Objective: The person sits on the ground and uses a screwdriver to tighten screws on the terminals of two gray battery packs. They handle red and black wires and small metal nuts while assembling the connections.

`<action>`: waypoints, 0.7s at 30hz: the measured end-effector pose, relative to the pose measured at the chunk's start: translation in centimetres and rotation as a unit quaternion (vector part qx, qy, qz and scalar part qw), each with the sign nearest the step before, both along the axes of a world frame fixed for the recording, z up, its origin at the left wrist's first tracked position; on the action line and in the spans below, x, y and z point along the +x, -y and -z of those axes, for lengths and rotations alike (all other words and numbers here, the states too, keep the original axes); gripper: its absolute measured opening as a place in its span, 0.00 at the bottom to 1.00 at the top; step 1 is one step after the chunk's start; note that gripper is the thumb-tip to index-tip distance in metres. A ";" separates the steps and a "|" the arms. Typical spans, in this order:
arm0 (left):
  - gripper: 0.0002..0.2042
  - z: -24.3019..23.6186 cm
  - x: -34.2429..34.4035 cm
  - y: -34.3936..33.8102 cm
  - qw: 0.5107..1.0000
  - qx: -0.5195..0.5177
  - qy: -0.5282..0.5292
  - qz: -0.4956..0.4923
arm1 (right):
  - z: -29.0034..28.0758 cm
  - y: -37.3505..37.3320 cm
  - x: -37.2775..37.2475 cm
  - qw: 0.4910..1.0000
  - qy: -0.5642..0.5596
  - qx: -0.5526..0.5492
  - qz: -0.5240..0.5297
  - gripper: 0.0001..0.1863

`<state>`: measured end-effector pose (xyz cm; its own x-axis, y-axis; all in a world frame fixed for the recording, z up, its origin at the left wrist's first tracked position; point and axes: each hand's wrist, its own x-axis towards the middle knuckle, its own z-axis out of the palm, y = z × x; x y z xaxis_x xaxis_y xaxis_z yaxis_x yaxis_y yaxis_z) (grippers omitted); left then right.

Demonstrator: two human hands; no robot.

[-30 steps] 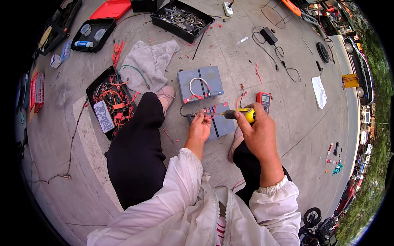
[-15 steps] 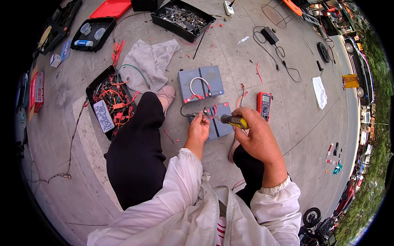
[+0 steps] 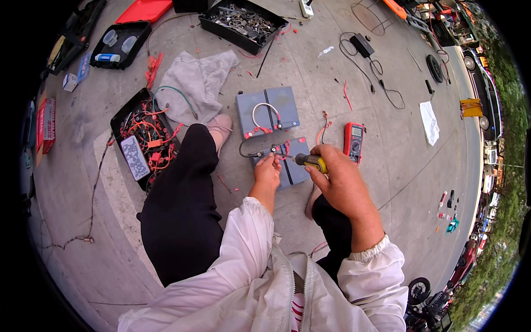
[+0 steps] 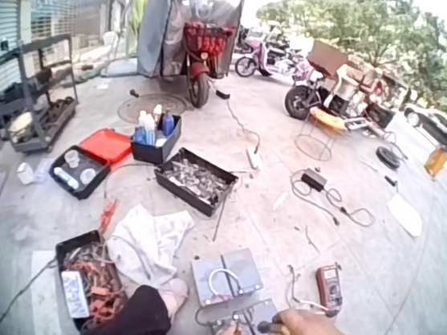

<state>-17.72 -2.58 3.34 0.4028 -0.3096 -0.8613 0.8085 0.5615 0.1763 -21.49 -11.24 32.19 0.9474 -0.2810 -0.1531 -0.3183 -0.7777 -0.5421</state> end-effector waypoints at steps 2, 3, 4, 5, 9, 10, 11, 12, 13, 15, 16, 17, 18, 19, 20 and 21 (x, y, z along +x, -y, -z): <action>0.06 -0.3 0.1 0.2 1.000 0.017 0.016 0.013 | 0.3 0.0 0.3 1.000 -0.005 -0.005 -0.007 0.16; 0.07 -0.4 0.2 0.3 0.999 0.026 0.024 0.020 | 0.5 0.0 0.5 1.000 -0.010 -0.014 -0.005 0.16; 0.08 -0.5 0.3 0.4 0.999 0.030 0.028 0.024 | 0.8 0.0 0.5 1.000 -0.015 -0.023 -0.004 0.16; 0.08 -0.7 0.4 0.5 0.998 0.035 0.032 0.028 | 1.0 0.0 0.6 0.999 -0.021 -0.032 -0.002 0.16; 0.11 -1.0 0.4 0.9 0.995 0.073 0.040 0.053 | 1.8 0.0 1.1 0.999 -0.026 -0.034 0.000 0.16; 0.11 -0.9 0.4 0.9 0.994 0.076 0.045 0.057 | 2.1 0.0 1.1 0.999 -0.019 -0.033 -0.003 0.16; 0.11 -0.8 0.4 0.9 0.994 0.079 0.051 0.061 | 2.3 0.0 1.2 0.999 -0.011 -0.032 -0.006 0.16; 0.12 -0.8 0.3 0.9 0.993 0.082 0.056 0.066 | 2.3 0.0 1.4 0.999 -0.015 -0.032 -0.003 0.16; 0.12 -0.8 0.3 0.9 0.992 0.086 0.059 0.066 | 2.4 0.0 1.5 0.999 -0.018 -0.033 -0.001 0.16; 0.12 -0.8 0.2 1.1 0.991 0.095 0.065 0.066 | 2.5 0.1 1.6 0.999 -0.022 -0.033 0.004 0.16; 0.12 -0.8 0.2 1.1 0.990 0.100 0.068 0.070 | 2.6 0.1 1.7 0.999 -0.023 -0.034 0.006 0.16; 0.13 -0.8 0.1 1.1 0.989 0.106 0.071 0.073 | 2.7 0.1 1.8 0.999 -0.025 -0.034 0.008 0.16; 0.13 -0.8 0.0 1.1 0.988 0.112 0.075 0.077 | 2.7 0.1 1.9 0.999 -0.031 -0.033 0.015 0.16; 0.13 -0.8 -0.1 1.1 0.986 0.118 0.080 0.081 | 2.7 0.2 2.0 0.999 -0.038 -0.032 0.021 0.16; 0.13 -0.8 -0.1 1.2 0.985 0.125 0.084 0.086 | 2.7 0.2 2.1 0.998 -0.045 -0.031 0.027 0.16; 0.14 -0.8 -0.1 1.2 0.983 0.132 0.089 0.090 | 2.7 0.3 2.2 0.998 -0.044 -0.029 0.030 0.16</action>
<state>-17.86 -3.81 4.17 0.5127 -0.1658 -0.8424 0.8343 0.3277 0.4433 -19.29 -11.49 29.48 0.9126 -0.3471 -0.2161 -0.4088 -0.7857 -0.4644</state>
